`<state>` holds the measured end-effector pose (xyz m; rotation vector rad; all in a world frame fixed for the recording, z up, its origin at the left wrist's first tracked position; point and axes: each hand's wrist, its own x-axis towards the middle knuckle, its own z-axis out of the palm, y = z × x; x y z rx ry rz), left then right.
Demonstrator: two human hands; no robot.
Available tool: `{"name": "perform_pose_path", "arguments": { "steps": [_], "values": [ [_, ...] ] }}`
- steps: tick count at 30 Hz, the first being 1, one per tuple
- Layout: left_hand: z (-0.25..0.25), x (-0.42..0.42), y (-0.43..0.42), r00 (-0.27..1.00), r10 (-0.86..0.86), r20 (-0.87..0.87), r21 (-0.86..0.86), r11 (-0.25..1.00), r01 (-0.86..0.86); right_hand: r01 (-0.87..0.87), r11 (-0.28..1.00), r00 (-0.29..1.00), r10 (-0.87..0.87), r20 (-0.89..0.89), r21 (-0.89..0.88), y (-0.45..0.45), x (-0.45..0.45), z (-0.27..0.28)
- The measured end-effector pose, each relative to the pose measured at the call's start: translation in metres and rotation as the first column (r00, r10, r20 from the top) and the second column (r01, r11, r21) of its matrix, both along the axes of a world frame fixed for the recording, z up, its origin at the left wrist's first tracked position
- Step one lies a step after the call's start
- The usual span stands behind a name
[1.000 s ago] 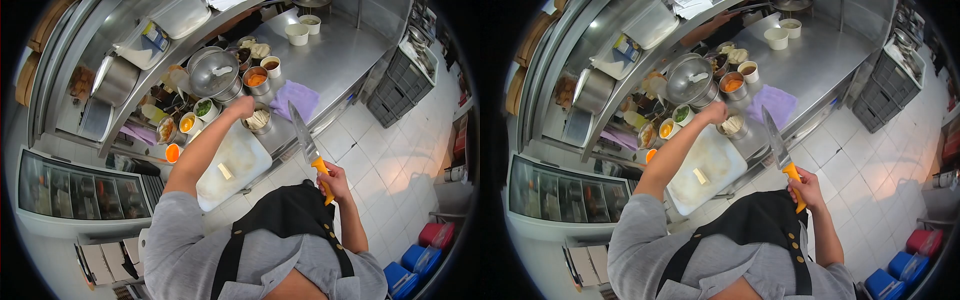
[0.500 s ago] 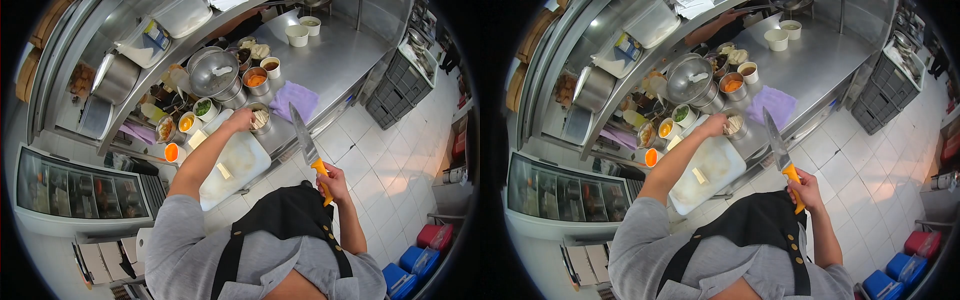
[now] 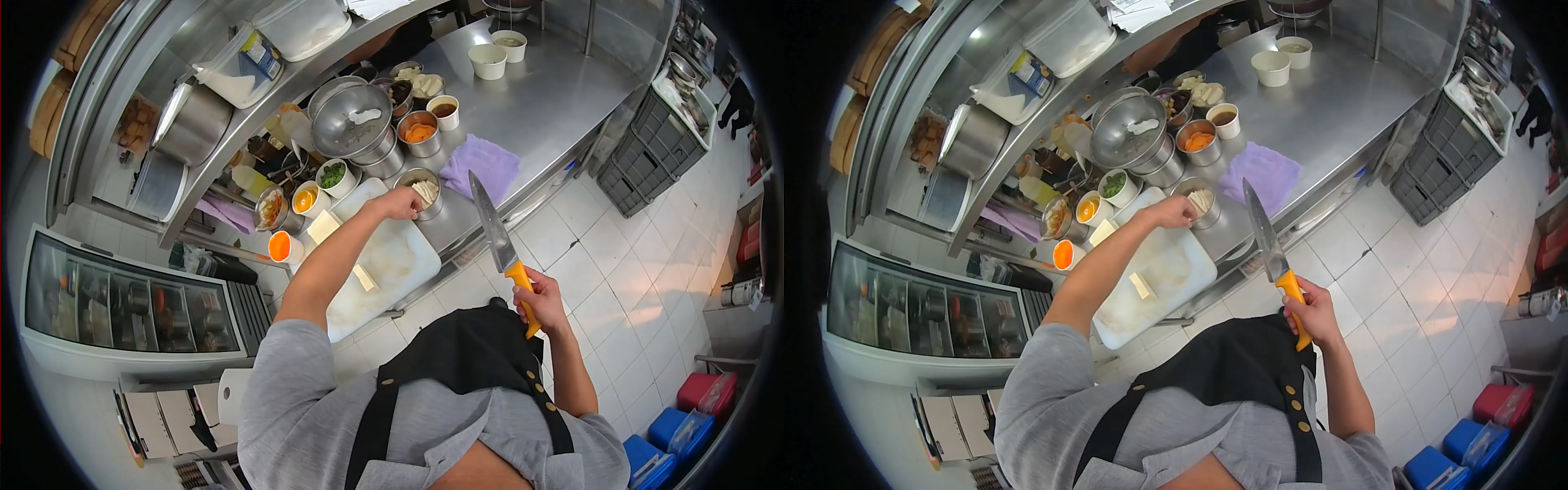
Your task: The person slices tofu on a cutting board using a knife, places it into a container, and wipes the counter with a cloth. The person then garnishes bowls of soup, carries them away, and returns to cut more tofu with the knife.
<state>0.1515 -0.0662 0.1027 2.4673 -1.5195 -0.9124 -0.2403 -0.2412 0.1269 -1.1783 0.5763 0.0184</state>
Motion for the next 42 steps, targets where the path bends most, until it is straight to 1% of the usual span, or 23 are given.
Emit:
{"name": "perform_pose_path", "arguments": {
  "steps": [3, 7, 9, 10, 12, 16, 18, 19, 21, 22, 24, 25, 27, 28, 29, 30, 32, 34, 37, 38, 39, 41, 42],
  "values": [
    [0.006, -0.004, 0.000, 0.999, -0.006, 0.038, -0.040, 0.999, 0.008, 0.001, 1.000, 1.000, -0.001, 0.004, 0.004, 0.000, -0.002, -0.004],
    [0.025, -0.004, -0.002, 1.000, 0.012, 0.007, -0.105, 0.994, -0.012, 0.001, 1.000, 1.000, -0.001, 0.007, -0.017, 0.000, -0.004, -0.005],
    [0.034, -0.001, -0.002, 0.995, 0.104, 0.000, -0.199, 0.975, -0.102, -0.005, 1.000, 1.000, 0.005, 0.006, -0.016, -0.001, -0.003, -0.005],
    [0.035, 0.001, -0.002, 0.994, 0.106, -0.001, -0.200, 0.974, -0.105, -0.008, 1.000, 1.000, 0.009, 0.005, -0.016, 0.000, -0.004, -0.005],
    [0.036, 0.005, -0.004, 0.988, 0.141, -0.069, -0.303, 0.940, -0.155, -0.006, 1.000, 1.000, 0.006, 0.005, -0.008, 0.000, -0.004, -0.006],
    [0.032, 0.011, -0.003, 0.975, 0.167, -0.149, -0.296, 0.933, -0.205, -0.010, 1.000, 1.000, 0.010, 0.002, -0.009, 0.001, -0.003, -0.008],
    [0.025, 0.019, -0.002, 0.971, 0.176, -0.161, -0.207, 0.956, -0.207, -0.016, 1.000, 1.000, 0.016, -0.008, 0.000, 0.000, -0.004, -0.008],
    [0.018, 0.024, -0.002, 0.971, 0.176, -0.161, -0.210, 0.955, -0.208, -0.022, 1.000, 1.000, 0.022, -0.019, 0.012, -0.001, -0.004, -0.009],
    [0.009, 0.028, 0.000, 0.975, 0.201, 0.096, -0.120, 0.975, -0.189, -0.028, 1.000, 0.999, 0.028, -0.020, 0.009, 0.000, -0.004, -0.009],
    [0.008, 0.027, 0.000, 0.974, 0.205, 0.094, -0.123, 0.973, -0.193, -0.031, 1.000, 0.999, 0.031, -0.022, 0.007, -0.001, -0.004, -0.008],
    [0.006, 0.022, -0.003, 0.920, 0.312, 0.238, -0.190, 0.944, -0.271, -0.029, 0.999, 0.999, 0.029, -0.022, -0.020, -0.001, -0.004, -0.006],
    [0.008, 0.020, -0.004, 0.920, 0.313, 0.237, -0.193, 0.943, -0.271, -0.024, 0.999, 0.999, 0.024, -0.023, -0.040, 0.000, -0.004, -0.004],
    [0.009, 0.013, -0.007, 0.936, 0.246, 0.253, -0.360, 0.922, -0.145, -0.040, 0.998, 0.999, 0.041, 0.009, -0.048, -0.001, -0.001, -0.003],
    [0.009, 0.003, -0.008, 0.938, 0.242, 0.248, -0.362, 0.921, -0.142, -0.054, 0.997, 0.998, 0.057, 0.040, -0.055, -0.001, 0.000, -0.002],
    [0.008, -0.011, -0.007, 0.911, 0.311, 0.272, -0.609, 0.789, -0.088, -0.048, 0.997, 0.998, 0.050, 0.035, -0.056, 0.000, 0.004, 0.001],
    [0.011, -0.028, -0.005, 0.882, 0.384, 0.273, -0.805, 0.594, -0.009, -0.048, 0.999, 0.998, 0.049, 0.040, -0.014, 0.002, 0.014, 0.006],
    [0.023, -0.085, 0.000, 0.827, 0.464, 0.317, -0.804, 0.594, -0.025, -0.050, 0.997, 0.996, 0.045, 0.076, 0.062, 0.007, 0.040, 0.014],
    [0.021, -0.136, 0.009, 0.840, 0.384, 0.383, -0.756, 0.653, 0.047, -0.037, 0.996, 0.995, 0.029, 0.098, 0.085, 0.017, 0.074, 0.017],
    [0.018, -0.154, 0.017, 0.809, 0.433, 0.398, -0.737, 0.676, 0.000, -0.054, 0.990, 0.990, 0.036, 0.133, 0.130, 0.028, 0.108, 0.021],
    [0.017, -0.153, 0.016, 0.757, 0.539, 0.368, -0.772, 0.631, -0.075, -0.051, 0.986, 0.989, 0.028, 0.147, 0.156, 0.028, 0.113, 0.023],
    [0.012, -0.152, 0.014, 0.761, 0.538, 0.364, -0.777, 0.625, -0.070, -0.045, 0.988, 0.989, 0.023, 0.147, 0.148, 0.026, 0.112, 0.025],
    [0.000, -0.147, 0.008, 0.770, 0.604, 0.207, -0.852, 0.498, -0.161, 0.029, 1.000, 0.982, -0.030, 0.186, 0.011, 0.021, 0.105, 0.028],
    [-0.005, -0.147, -0.002, 0.782, 0.588, 0.205, -0.857, 0.495, -0.147, 0.050, 0.999, 0.981, -0.050, 0.189, 0.004, 0.015, 0.101, 0.028]
  ]
}}
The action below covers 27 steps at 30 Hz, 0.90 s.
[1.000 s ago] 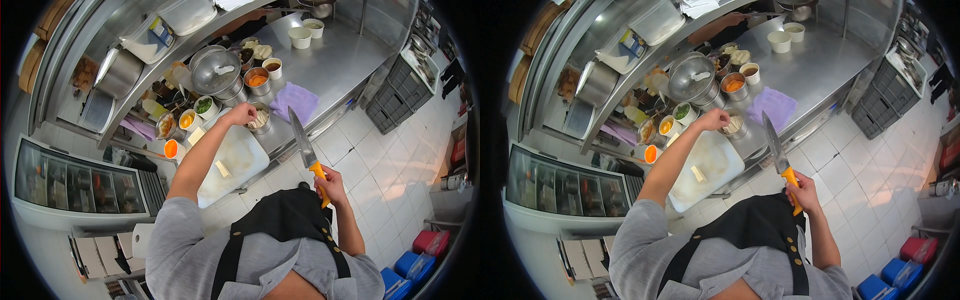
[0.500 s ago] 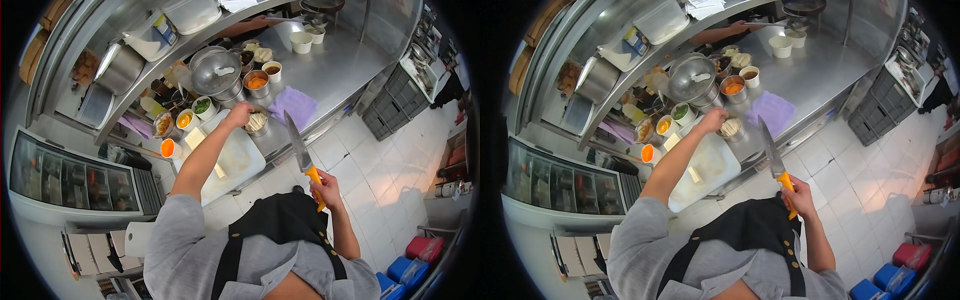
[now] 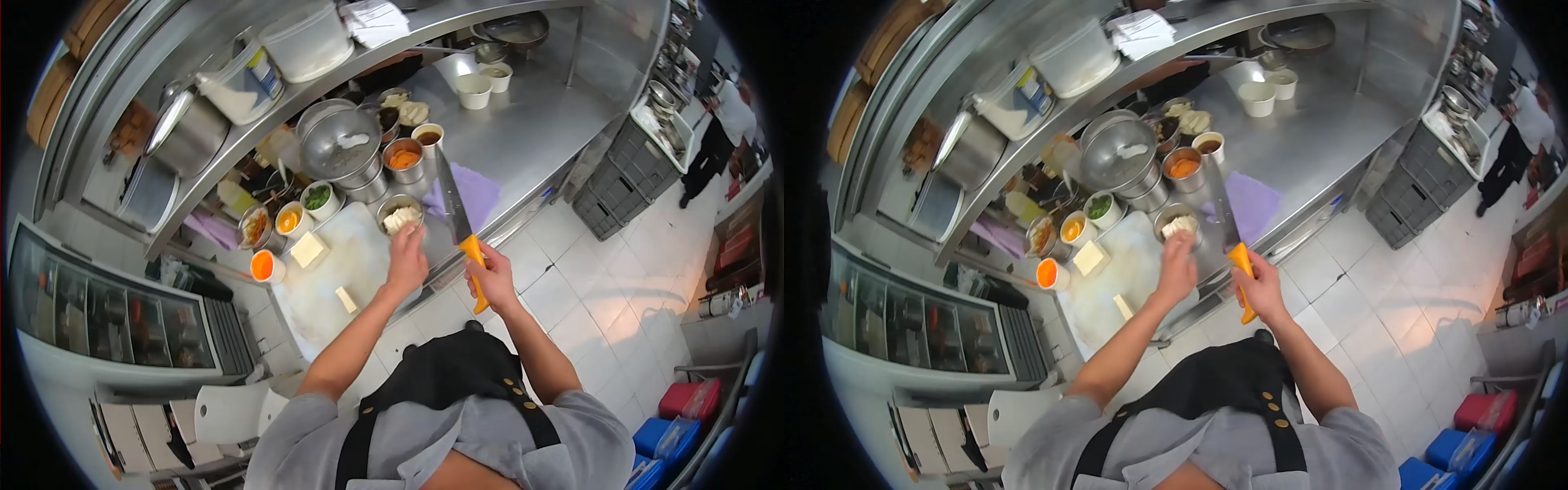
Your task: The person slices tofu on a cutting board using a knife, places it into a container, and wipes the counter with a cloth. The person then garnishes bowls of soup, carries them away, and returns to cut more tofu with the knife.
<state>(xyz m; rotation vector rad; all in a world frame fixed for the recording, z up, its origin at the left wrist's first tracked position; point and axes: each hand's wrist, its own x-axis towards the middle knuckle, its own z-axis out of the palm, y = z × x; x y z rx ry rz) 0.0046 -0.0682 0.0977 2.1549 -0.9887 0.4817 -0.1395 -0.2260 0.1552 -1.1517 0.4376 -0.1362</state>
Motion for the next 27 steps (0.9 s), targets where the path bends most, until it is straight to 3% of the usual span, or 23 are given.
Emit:
{"name": "perform_pose_path", "arguments": {
  "steps": [2, 5, 7, 9, 10, 11, 12, 14, 15, 17, 18, 19, 20, 21, 23, 25, 27],
  "values": [
    [-0.013, -0.010, -0.027, 0.889, -0.255, -0.381, 0.023, 0.958, 0.284, 0.117, 0.983, 0.993, -0.111, 0.050, -0.142, -0.014, -0.019, -0.003],
    [-0.037, -0.006, -0.082, 0.871, -0.297, -0.392, 0.064, 0.936, 0.347, 0.205, 0.914, 0.976, -0.217, 0.005, -0.351, -0.048, -0.054, -0.027],
    [-0.064, 0.021, -0.123, 0.865, -0.330, -0.379, 0.153, 0.899, 0.410, 0.342, 0.676, 0.934, -0.322, 0.156, -0.652, -0.052, -0.078, -0.016],
    [-0.104, 0.049, -0.159, 0.966, -0.223, -0.133, 0.217, 0.944, 0.248, 0.437, 0.440, 0.880, -0.391, 0.271, -0.784, -0.049, -0.090, -0.024],
    [-0.097, 0.048, -0.176, 0.985, -0.073, -0.154, 0.340, 0.932, 0.123, 0.460, 0.407, 0.857, -0.436, 0.275, -0.789, -0.047, -0.097, -0.021],
    [-0.091, 0.048, -0.190, 0.985, 0.086, -0.152, 0.459, 0.889, -0.006, 0.399, 0.409, 0.880, -0.423, 0.217, -0.821, -0.043, -0.105, -0.016],
    [-0.093, 0.052, -0.202, 0.987, 0.046, -0.156, 0.448, 0.893, 0.029, 0.331, 0.417, 0.902, -0.404, 0.154, -0.846, -0.043, -0.109, -0.009],
    [-0.111, 0.060, -0.217, 0.960, 0.197, -0.200, 0.608, 0.793, -0.037, 0.413, 0.428, 0.866, -0.458, 0.201, -0.804, -0.050, -0.116, 0.000],
    [-0.126, 0.073, -0.224, 0.956, 0.197, -0.215, 0.608, 0.794, -0.027, 0.480, 0.460, 0.843, -0.478, 0.247, -0.747, -0.054, -0.122, 0.003],
    [-0.157, 0.093, -0.224, 0.937, 0.060, -0.343, 0.416, 0.904, 0.094, 0.404, 0.529, 0.861, -0.496, 0.114, -0.747, -0.073, -0.131, 0.000],
    [-0.123, 0.080, -0.215, 0.787, 0.079, -0.612, 0.277, 0.953, 0.119, 0.395, 0.440, 0.844, -0.520, 0.129, -0.807, -0.085, -0.132, -0.013],
    [-0.107, 0.069, -0.202, 0.772, 0.141, -0.620, 0.291, 0.955, 0.060, 0.378, 0.356, 0.836, -0.529, 0.150, -0.855, -0.094, -0.130, -0.020],
    [-0.099, 0.056, -0.181, 0.317, -0.216, -0.924, -0.221, 0.975, 0.022, 0.337, 0.320, 0.864, -0.480, 0.155, -0.886, -0.102, -0.126, -0.019],
    [-0.090, 0.035, -0.151, -0.097, -0.663, -0.742, -0.617, 0.733, -0.288, 0.292, 0.373, 0.905, -0.405, 0.129, -0.881, -0.103, -0.119, -0.019],
    [-0.030, -0.035, -0.112, 0.083, -0.746, -0.661, -0.674, 0.541, -0.504, 0.307, 0.270, 0.940, -0.234, 0.247, -0.913, -0.106, -0.089, -0.007],
    [0.019, -0.089, -0.093, 0.315, -0.762, -0.566, -0.768, 0.347, -0.538, 0.169, 0.375, 0.985, -0.041, 0.166, -0.912, -0.086, -0.060, 0.005],
    [0.039, -0.110, -0.079, 0.446, -0.651, -0.614, -0.766, 0.357, -0.534, 0.006, 0.255, 0.985, 0.163, 0.049, -0.967, -0.050, -0.039, 0.007]
  ]
}}
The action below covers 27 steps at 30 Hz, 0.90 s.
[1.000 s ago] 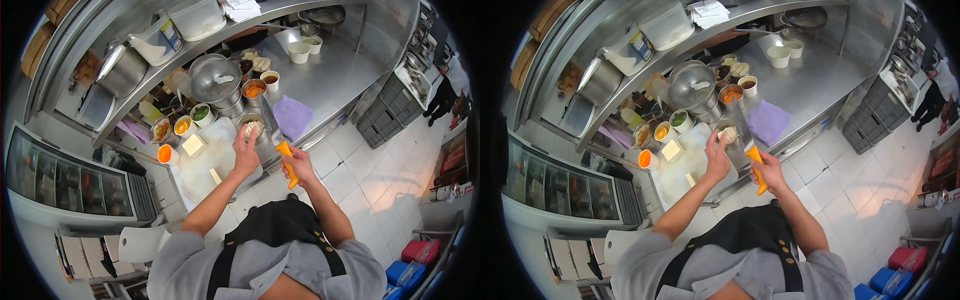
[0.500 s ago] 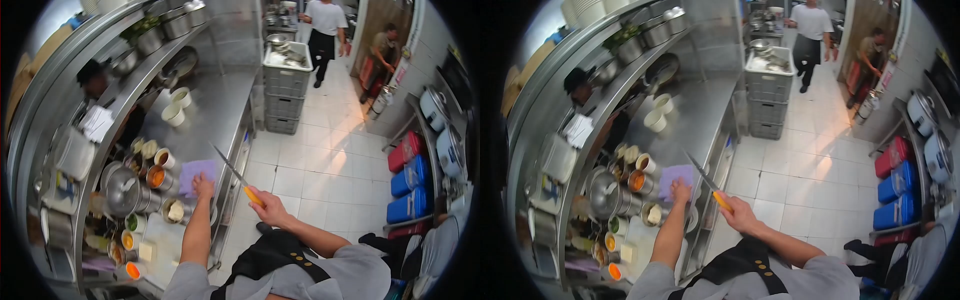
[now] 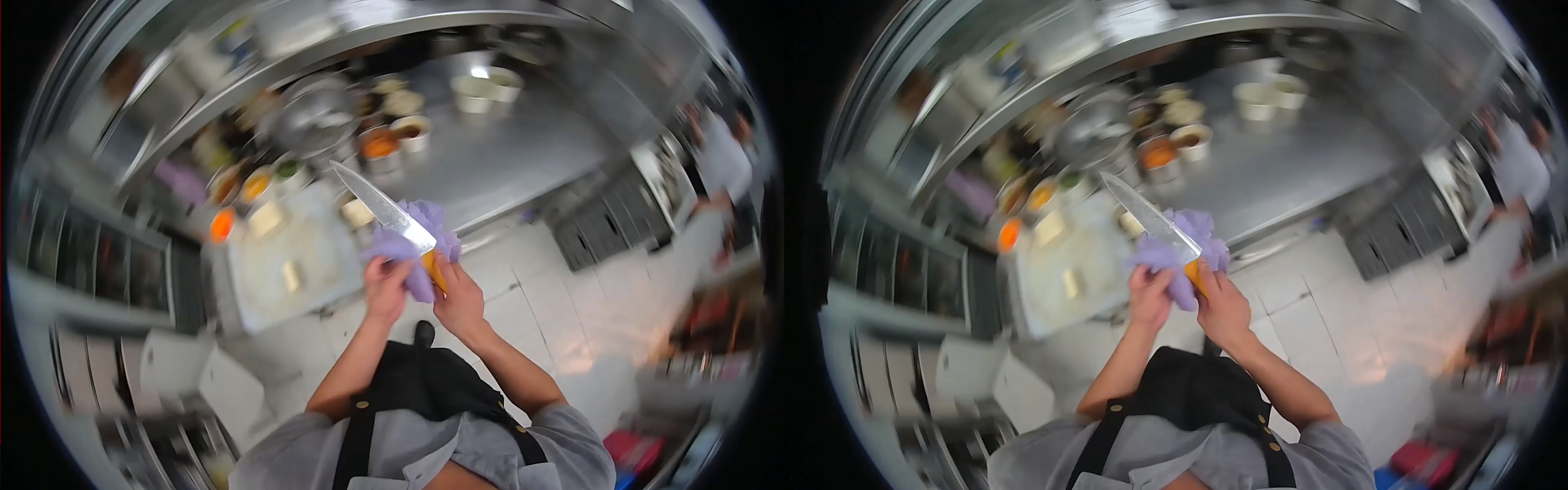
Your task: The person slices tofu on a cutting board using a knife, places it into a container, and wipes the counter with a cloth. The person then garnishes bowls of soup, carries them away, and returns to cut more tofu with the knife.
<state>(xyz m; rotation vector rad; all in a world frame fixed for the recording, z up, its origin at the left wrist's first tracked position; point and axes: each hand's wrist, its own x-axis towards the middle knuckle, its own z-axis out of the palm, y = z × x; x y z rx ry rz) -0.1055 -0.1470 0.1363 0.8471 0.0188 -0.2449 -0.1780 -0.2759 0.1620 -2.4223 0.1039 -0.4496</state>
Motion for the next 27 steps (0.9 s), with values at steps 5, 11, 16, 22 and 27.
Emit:
{"name": "perform_pose_path", "arguments": {
  "steps": [5, 11, 16, 22, 27],
  "values": [
    [-0.020, 0.010, 0.074, 0.789, 0.582, 0.198, 0.460, 0.655, -0.599, -0.458, 0.863, 0.882, 0.471, 0.013, -0.211, 0.073, 0.010, -0.003],
    [0.012, -0.140, 0.300, 0.317, 0.941, 0.118, 0.238, 0.283, -0.929, -0.876, 0.475, 0.467, 0.879, -0.094, 0.087, 0.070, -0.057, 0.007],
    [0.023, -0.365, 0.338, 0.368, 0.929, 0.024, -0.281, 0.360, -0.890, -0.811, 0.348, 0.269, 0.936, -0.227, 0.471, 0.059, -0.088, -0.063],
    [-0.036, -0.470, 0.288, 0.448, 0.888, -0.104, -0.440, 0.363, -0.821, -0.695, 0.097, -0.104, 0.967, -0.234, 0.713, 0.127, -0.133, -0.030],
    [-0.063, -0.490, 0.194, 0.243, 0.970, -0.020, -0.193, 0.234, -0.953, -0.659, -0.034, -0.490, 0.777, -0.395, 0.751, 0.178, -0.132, -0.027]
  ]
}}
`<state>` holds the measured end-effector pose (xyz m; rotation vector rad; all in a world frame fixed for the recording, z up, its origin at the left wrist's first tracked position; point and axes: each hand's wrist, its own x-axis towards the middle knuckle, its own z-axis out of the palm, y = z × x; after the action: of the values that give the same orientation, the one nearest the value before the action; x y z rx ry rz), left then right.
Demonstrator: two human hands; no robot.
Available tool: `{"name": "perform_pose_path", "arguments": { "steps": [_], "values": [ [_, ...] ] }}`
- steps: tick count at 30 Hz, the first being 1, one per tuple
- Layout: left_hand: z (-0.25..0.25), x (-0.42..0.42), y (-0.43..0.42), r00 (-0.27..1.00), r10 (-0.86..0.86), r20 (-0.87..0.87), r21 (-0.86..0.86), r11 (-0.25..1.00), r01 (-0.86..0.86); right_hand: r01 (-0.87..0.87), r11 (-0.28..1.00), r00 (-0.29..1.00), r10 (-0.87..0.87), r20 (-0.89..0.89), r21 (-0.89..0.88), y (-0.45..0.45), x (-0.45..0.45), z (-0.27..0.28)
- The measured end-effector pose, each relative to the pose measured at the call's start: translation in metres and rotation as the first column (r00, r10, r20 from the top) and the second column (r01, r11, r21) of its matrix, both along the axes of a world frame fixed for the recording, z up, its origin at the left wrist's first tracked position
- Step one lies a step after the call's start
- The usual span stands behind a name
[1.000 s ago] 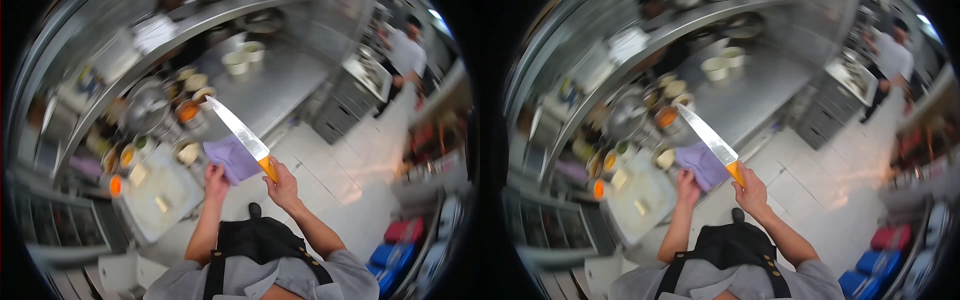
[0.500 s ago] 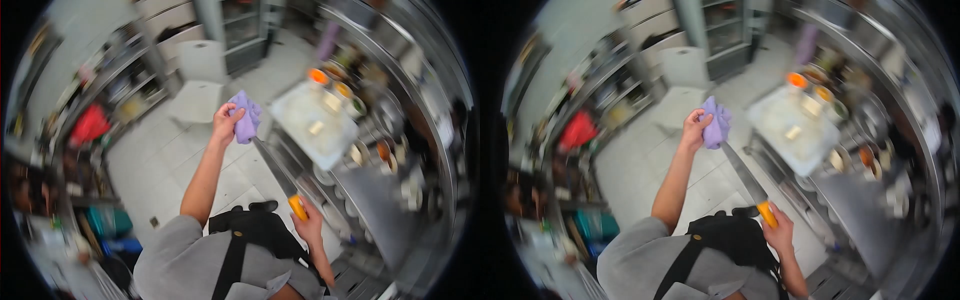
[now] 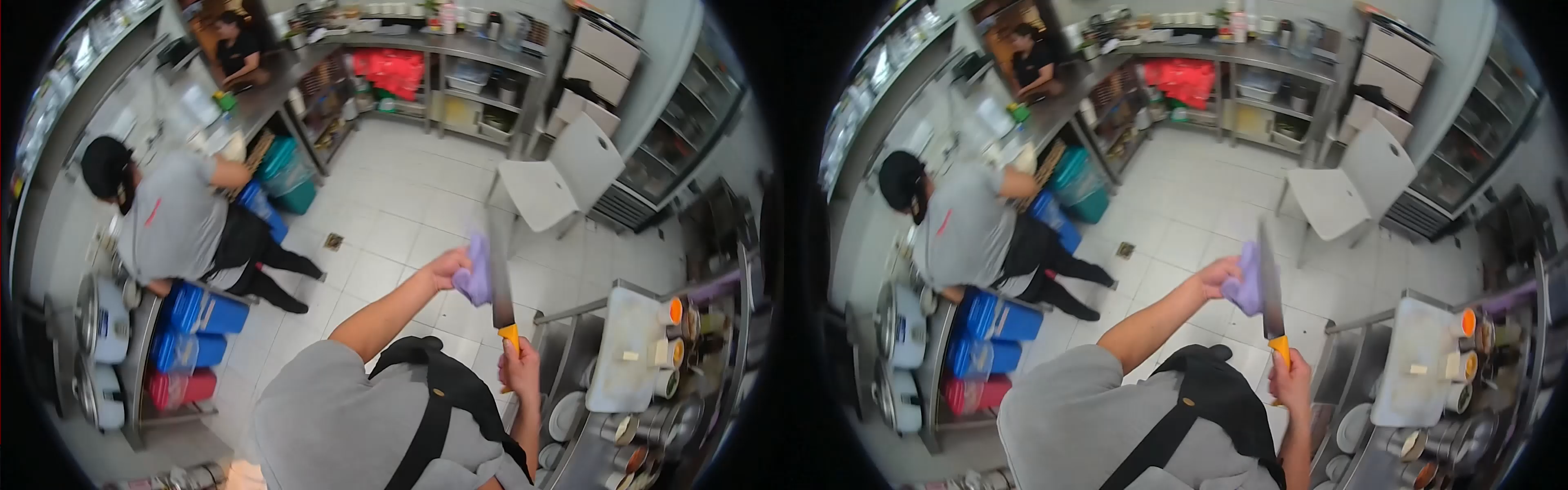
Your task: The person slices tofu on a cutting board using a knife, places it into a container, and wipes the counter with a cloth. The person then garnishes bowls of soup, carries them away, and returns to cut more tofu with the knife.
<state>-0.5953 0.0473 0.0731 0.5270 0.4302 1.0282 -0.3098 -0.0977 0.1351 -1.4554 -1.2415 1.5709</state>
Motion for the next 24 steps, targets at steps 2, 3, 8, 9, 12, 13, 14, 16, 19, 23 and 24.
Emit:
{"name": "perform_pose_path", "arguments": {
  "steps": [2, 3, 8, 9, 12, 13, 14, 16, 19, 23, 24],
  "values": [
    [0.003, 0.007, -0.034, 0.995, -0.091, -0.044, -0.017, 0.996, 0.090, -0.122, 0.985, 0.983, 0.137, 0.121, -0.124, 0.008, 0.034, -0.016],
    [0.014, 0.008, -0.051, 0.994, -0.064, -0.086, -0.090, 0.994, 0.057, -0.128, 0.988, 0.978, 0.141, 0.157, -0.089, 0.009, 0.054, -0.020],
    [0.004, -0.002, -0.089, 0.997, -0.072, -0.013, -0.141, 0.988, 0.070, -0.073, 0.994, 0.997, 0.074, 0.015, -0.084, -0.012, 0.056, 0.016],
    [0.000, -0.002, -0.093, 0.996, -0.082, -0.047, -0.130, 0.989, 0.075, -0.058, 0.994, 0.998, 0.059, 0.014, -0.096, -0.013, 0.058, 0.009],
    [0.016, 0.005, -0.103, 0.991, -0.136, -0.009, -0.145, 0.980, 0.133, -0.112, 0.978, 0.960, 0.152, 0.235, -0.176, -0.009, 0.074, -0.036],
    [0.019, 0.005, -0.104, 0.995, -0.103, -0.006, -0.172, 0.980, 0.100, -0.100, 0.980, 0.962, 0.140, 0.233, -0.174, -0.010, 0.081, -0.033],
    [0.018, 0.002, -0.101, 0.992, -0.130, -0.008, -0.174, 0.977, 0.126, -0.031, 0.985, 0.975, 0.067, 0.210, -0.168, -0.016, 0.088, -0.030],
    [0.001, 0.013, -0.091, 0.896, -0.152, -0.417, -0.266, 0.963, 0.040, 0.084, 0.995, 0.928, -0.055, 0.369, -0.062, -0.034, 0.096, -0.024],
    [-0.048, 0.020, -0.067, 0.945, -0.281, -0.166, -0.360, 0.910, 0.207, 0.049, 0.865, 0.690, -0.391, 0.609, 0.499, -0.054, 0.071, -0.009],
    [-0.002, 0.103, -0.067, 0.973, -0.149, -0.176, -0.324, 0.942, 0.086, 0.181, 0.919, 0.592, -0.387, 0.707, 0.351, -0.061, 0.038, -0.033],
    [-0.030, 0.120, -0.053, 0.977, -0.199, -0.072, -0.329, 0.930, 0.165, 0.166, 0.949, 0.621, -0.312, 0.719, 0.268, -0.065, 0.033, -0.038]
  ]
}}
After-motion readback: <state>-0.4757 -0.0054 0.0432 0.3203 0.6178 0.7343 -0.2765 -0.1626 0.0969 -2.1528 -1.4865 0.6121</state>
